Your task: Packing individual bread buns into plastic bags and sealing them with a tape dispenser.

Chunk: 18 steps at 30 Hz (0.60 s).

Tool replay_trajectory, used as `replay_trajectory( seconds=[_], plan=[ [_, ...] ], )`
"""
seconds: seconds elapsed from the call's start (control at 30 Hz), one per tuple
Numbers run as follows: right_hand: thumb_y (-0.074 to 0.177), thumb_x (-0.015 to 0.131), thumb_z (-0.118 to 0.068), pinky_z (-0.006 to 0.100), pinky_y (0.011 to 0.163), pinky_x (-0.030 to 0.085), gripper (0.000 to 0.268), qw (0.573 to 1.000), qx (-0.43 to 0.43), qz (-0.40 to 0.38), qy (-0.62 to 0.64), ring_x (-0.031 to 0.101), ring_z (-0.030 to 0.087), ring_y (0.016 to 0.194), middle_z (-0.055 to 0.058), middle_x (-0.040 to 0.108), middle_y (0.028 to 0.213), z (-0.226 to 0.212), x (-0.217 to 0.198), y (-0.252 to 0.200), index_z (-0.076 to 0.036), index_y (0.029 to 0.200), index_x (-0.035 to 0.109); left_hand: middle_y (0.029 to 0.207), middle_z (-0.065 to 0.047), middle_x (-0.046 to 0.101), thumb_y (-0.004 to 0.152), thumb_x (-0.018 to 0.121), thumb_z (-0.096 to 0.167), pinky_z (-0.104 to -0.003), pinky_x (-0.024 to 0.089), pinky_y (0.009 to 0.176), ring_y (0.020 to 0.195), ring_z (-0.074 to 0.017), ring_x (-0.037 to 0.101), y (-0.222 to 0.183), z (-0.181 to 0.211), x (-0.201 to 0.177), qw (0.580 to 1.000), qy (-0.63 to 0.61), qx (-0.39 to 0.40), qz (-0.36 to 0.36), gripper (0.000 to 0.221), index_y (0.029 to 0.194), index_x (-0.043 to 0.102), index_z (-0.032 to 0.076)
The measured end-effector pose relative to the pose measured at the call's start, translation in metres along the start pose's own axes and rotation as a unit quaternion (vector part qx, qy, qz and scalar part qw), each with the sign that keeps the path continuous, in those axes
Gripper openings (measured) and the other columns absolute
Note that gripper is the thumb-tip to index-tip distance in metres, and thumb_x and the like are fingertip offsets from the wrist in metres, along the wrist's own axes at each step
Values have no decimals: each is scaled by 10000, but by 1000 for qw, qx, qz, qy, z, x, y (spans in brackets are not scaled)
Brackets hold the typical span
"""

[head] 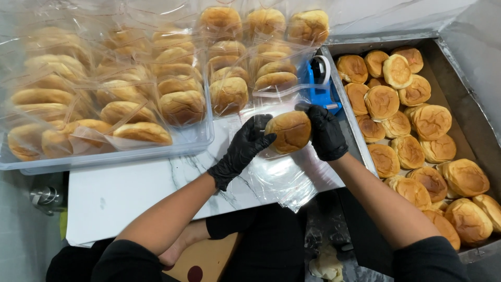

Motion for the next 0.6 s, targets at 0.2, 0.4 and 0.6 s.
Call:
replay_trajectory(
  seconds=[0.2,0.4,0.6],
  plan=[
    [1043,606,-354,267,575,589,288,999,-3,-14,-47,676,161,717,90,698,839,-25,24,-18,-109,1088,748,1208,-122,731,917,795,207,-345,556,996,1074,-130,656,2,6,5,1000,14,-19,-11,413,1290,686,70],
    [1010,647,-346,258,691,583,276,1000,-3,-13,-19,638,105,795,86,715,883,-57,49,-37,-108,1097,757,1102,-125,757,891,816,240,-335,575,961,986,-135,678,-4,15,7,994,-57,-60,71,374,1203,732,51],
    [975,711,-247,194,543,543,205,1000,9,-20,-15,651,135,604,113,672,687,-36,45,-32,-74,1073,758,1196,-186,735,914,771,348,-408,522,1049,1120,-225,676,-6,21,13,993,1,-74,93,427,1224,724,58]
  ],
)
Point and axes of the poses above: each hand's wrist, its own y-axis towards the middle knuckle, its own x-axis out of the palm, z = x × y, the point moved 4 cm from there along y, towards the middle knuckle
